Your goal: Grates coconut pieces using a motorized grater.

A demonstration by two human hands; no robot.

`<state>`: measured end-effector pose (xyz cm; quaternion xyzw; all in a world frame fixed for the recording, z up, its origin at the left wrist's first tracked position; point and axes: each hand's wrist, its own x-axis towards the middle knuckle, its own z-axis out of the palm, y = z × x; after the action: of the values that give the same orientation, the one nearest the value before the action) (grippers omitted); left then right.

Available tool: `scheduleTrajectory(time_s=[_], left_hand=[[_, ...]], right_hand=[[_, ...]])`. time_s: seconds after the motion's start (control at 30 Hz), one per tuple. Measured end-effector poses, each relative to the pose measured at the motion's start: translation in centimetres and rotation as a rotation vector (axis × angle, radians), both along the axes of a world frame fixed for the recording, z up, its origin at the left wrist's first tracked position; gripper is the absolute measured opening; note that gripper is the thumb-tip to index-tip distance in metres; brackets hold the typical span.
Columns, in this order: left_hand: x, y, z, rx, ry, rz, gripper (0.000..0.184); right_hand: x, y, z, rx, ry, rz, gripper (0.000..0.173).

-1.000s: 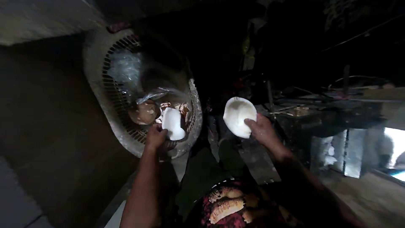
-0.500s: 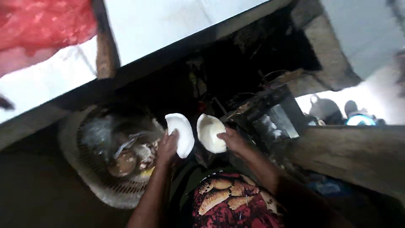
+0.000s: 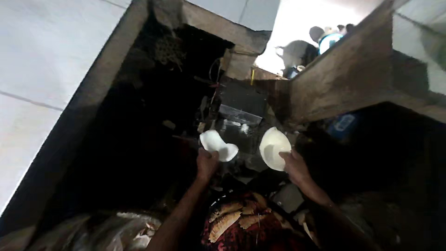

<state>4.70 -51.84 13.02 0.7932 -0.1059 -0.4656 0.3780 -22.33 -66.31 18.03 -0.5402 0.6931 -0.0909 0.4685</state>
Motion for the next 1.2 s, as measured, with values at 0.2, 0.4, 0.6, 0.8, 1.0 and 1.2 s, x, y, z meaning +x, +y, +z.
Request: scheduleTrajectory(time_s=[0.2, 0.4, 0.6, 0.8, 1.0, 1.2], left_hand=[[-2.2, -9.4, -2.0, 0.218, 0.016, -0.051, 0.041], [-4.5, -13.8, -4.6, 0.326, -0.034, -0.040, 0.049], [-6.9, -17.5, -5.2, 0.331, 0.092, 0.106, 0.036], [-7.5, -18.8, -5.8, 0.386, 0.059, 0.148, 0.043], [-7.1, -18.6, -6.2, 0.406, 0.055, 0.144, 0.044], [-6.7, -18.8, -6.5, 0.417, -0.033, 0.050, 0.045]], right_hand=[[-7.0, -1.2, -2.7, 0.038, -0.033, -0.174, 0.040], [-8.7, -3.8, -4.1, 0.099, -0.030, -0.180, 0.038], [-9.3, -7.7, -3.9, 0.072, -0.058, -0.124, 0.040], [-10.3, -9.7, -4.5, 0.053, -0.030, -0.135, 0.039], [-9.5, -9.6, -4.9, 0.051, -0.044, -0.113, 0.036], [-6.6, -9.4, -4.2, 0.113, -0.075, -0.077, 0.039]])
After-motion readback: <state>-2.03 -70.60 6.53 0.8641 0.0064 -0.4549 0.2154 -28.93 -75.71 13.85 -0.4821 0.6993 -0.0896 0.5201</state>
